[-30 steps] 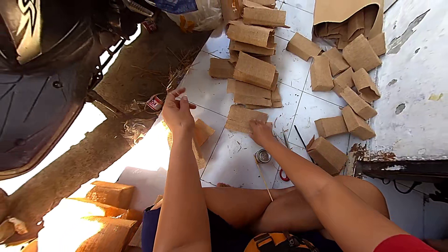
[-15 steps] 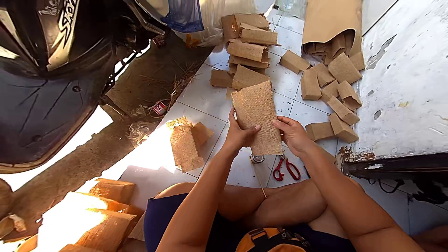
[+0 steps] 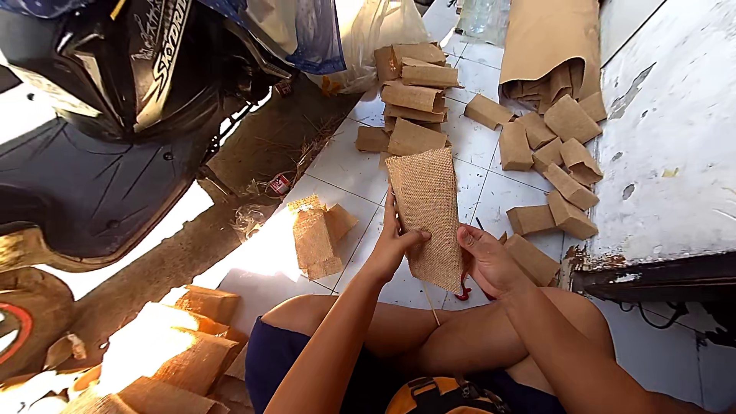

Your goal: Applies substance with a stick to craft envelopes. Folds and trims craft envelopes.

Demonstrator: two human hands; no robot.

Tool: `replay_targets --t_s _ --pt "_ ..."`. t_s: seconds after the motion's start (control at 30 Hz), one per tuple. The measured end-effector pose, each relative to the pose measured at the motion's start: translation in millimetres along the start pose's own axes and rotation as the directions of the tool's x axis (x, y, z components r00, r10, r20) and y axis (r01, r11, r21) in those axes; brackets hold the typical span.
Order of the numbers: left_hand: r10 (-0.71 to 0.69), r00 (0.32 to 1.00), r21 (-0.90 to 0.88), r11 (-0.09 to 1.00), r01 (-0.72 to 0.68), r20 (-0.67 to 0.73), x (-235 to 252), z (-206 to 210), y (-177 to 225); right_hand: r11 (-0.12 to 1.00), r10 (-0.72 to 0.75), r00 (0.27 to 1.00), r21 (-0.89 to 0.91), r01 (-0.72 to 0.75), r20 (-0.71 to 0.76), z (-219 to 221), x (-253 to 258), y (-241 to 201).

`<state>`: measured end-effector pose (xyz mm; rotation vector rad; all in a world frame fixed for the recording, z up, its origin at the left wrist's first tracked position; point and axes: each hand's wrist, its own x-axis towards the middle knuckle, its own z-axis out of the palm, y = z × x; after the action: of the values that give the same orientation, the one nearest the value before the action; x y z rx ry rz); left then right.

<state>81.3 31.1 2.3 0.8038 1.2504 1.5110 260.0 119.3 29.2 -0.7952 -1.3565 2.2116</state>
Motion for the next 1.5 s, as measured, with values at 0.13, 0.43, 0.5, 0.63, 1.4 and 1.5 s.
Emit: replay_targets --t_s 0.13,0.43,0.5,0.63,1.4,1.5 --pt "0.035 0.999 -0.071 0.997 -0.032 0.036 3.8 3.1 -18.4 0.990 -0.086 0.993 -0.121 0.076 -0.076 -1.4 -0.8 3.6" --pt "0.055 0.996 -0.143 0.989 -0.044 0.073 9.6 9.4 -40.1 0.875 -0.326 0.923 -0.436 0.211 -0.207 -5.7 8.8 16.6" --pt "0.033 0.999 -0.142 0.989 -0.037 -0.026 8.7 17.4 -39.6 0.832 -0.377 0.899 -0.508 0.222 -0.225 -3.1 11.0 22.2" --pt "-0.018 0.994 -0.170 0.986 -0.001 -0.111 8.5 21.8 -40.3 0.798 -0.268 0.955 -0.585 0.146 -0.128 -5.7 7.3 13.4" --pt "-0.070 0.964 -0.099 0.994 0.046 -0.256 7.5 19.3 -35.1 0.649 -0.220 0.969 -0.759 0.058 -0.114 -19.0 12.6 10.6" --pt "-0.068 0.967 -0.029 0.998 0.063 -0.247 6.5 21.4 -35.1 0.688 -0.236 0.962 -0.723 0.066 -0.138 -15.5 15.4 14.8"
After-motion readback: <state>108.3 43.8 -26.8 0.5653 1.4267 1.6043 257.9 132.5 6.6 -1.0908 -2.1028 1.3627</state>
